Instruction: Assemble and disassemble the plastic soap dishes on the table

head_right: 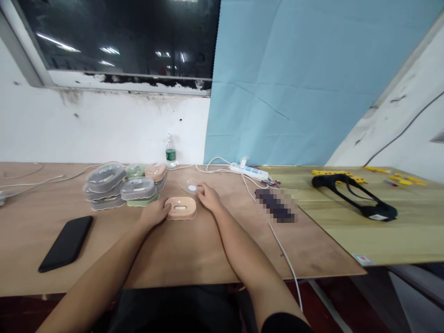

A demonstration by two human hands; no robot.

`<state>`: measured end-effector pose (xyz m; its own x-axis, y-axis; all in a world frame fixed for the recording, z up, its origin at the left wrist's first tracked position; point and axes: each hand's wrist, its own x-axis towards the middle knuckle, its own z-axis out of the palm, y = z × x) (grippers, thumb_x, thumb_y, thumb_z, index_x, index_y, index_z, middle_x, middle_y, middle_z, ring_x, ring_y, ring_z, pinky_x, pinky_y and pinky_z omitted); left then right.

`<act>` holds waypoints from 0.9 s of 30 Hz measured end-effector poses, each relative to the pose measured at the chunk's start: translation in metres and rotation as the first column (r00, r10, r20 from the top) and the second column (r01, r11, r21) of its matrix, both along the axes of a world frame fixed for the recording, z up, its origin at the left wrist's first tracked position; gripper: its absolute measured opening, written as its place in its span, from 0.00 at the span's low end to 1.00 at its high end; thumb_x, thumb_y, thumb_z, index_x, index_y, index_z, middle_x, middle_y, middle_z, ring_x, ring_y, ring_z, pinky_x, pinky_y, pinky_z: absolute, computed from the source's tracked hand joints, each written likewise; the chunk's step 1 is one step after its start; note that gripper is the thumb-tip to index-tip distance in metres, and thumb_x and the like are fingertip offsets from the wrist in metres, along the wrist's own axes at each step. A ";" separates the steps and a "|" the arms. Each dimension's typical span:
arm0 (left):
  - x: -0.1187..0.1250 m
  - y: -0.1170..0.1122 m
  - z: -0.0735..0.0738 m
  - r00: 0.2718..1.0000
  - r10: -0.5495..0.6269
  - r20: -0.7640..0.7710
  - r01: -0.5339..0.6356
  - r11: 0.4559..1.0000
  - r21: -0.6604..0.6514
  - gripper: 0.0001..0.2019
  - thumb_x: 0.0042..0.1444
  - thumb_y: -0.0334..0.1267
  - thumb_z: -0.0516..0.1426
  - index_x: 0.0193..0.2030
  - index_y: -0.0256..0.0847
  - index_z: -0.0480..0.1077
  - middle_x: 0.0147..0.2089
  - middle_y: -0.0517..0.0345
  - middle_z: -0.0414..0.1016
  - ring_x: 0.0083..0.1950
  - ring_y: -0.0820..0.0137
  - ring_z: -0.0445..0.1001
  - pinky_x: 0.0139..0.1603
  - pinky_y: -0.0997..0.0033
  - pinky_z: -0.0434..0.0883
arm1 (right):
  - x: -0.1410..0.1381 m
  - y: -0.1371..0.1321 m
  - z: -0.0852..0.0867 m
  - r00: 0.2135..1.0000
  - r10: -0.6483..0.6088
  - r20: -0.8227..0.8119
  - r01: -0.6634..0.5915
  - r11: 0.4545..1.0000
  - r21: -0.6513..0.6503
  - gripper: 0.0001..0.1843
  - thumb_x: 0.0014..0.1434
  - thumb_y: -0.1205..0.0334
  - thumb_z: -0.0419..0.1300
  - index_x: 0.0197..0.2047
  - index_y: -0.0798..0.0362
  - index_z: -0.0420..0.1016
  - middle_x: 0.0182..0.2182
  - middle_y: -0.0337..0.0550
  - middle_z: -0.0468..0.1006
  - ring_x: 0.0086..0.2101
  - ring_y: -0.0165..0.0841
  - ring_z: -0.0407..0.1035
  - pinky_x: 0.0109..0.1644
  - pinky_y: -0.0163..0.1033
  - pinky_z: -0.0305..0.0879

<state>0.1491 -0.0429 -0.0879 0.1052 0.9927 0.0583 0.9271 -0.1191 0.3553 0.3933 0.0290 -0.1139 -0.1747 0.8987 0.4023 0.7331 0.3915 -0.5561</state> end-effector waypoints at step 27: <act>0.001 -0.001 0.006 0.884 -0.139 0.445 -0.100 0.875 0.474 0.20 0.60 0.48 0.52 0.54 0.39 0.65 0.49 0.49 0.71 0.43 0.67 0.72 0.44 0.68 0.68 | -0.011 -0.024 0.018 0.991 0.108 -0.083 -0.077 0.946 0.316 0.25 0.61 0.44 0.49 0.51 0.53 0.68 0.29 0.43 0.73 0.30 0.33 0.67 0.38 0.36 0.62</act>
<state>0.1499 -0.0438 -0.0821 -0.0332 0.8269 0.5613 0.6701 -0.3982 0.6263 0.3826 0.0048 -0.0961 -0.1967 0.7079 0.6784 0.6340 0.6196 -0.4628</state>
